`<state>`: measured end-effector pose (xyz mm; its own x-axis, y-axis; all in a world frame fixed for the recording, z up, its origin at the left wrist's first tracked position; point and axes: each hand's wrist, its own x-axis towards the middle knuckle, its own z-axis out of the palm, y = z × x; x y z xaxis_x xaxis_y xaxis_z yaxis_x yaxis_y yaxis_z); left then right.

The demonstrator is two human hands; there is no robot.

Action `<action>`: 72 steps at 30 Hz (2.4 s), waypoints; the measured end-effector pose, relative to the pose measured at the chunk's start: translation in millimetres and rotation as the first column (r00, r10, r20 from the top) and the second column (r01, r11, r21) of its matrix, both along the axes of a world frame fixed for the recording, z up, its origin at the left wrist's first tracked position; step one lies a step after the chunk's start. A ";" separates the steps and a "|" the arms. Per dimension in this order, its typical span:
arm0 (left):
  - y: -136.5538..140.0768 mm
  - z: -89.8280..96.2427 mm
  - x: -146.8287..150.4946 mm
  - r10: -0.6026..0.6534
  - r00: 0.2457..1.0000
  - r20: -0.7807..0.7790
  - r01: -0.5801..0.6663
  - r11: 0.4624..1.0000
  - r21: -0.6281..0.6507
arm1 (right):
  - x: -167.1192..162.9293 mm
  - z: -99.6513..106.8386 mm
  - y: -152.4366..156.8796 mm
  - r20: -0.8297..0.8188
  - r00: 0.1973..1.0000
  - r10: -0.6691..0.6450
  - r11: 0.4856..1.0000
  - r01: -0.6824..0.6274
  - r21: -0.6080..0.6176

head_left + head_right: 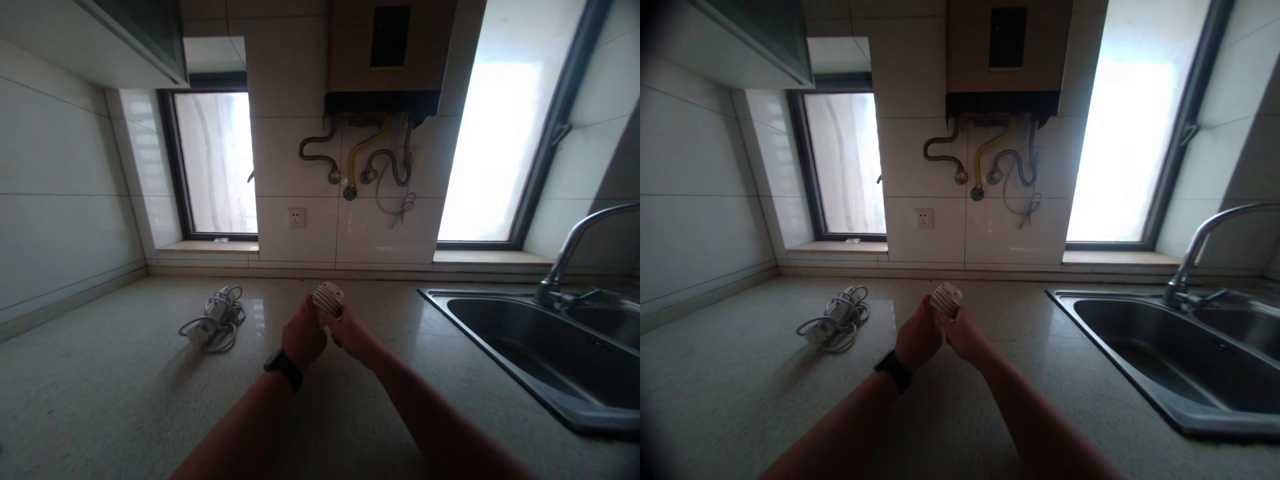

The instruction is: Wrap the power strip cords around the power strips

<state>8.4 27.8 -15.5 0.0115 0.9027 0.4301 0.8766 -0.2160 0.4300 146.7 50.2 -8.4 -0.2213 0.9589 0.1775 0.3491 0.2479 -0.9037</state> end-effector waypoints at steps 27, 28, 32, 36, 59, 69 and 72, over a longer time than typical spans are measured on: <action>0.8 2.4 -12.5 0.009 0.998 -0.066 -0.011 0.999 -0.042 | 7.0 13.3 -15.0 0.116 0.990 0.075 0.996 -0.067 -0.065; -0.1 3.1 -13.4 0.002 0.998 -0.063 -0.004 0.999 -0.040 | 6.4 13.7 -16.5 0.115 0.990 0.079 0.995 -0.072 -0.068; -3.4 6.4 -15.7 -0.022 0.999 -0.041 0.020 0.999 -0.035 | 4.1 12.9 -18.8 0.110 0.990 0.090 0.994 -0.084 -0.064; -5.6 9.7 -16.4 -0.034 0.999 0.000 0.034 0.999 -0.025 | 3.6 10.0 -15.4 0.074 0.993 0.091 0.996 -0.089 -0.028; 3.6 3.1 -22.3 -0.206 0.921 0.331 0.240 0.969 -0.064 | 19.6 25.5 -15.7 0.236 0.972 -0.010 0.939 -0.072 0.337; 1.8 -2.8 -18.9 -0.269 0.766 0.584 0.327 0.945 0.007 | 11.8 17.4 -21.9 0.278 0.953 -0.119 0.924 0.004 0.382; 1.3 -2.4 -17.0 -0.270 0.696 0.665 0.349 0.937 0.015 | 12.1 19.7 -24.9 0.241 0.962 -0.131 0.923 0.029 0.384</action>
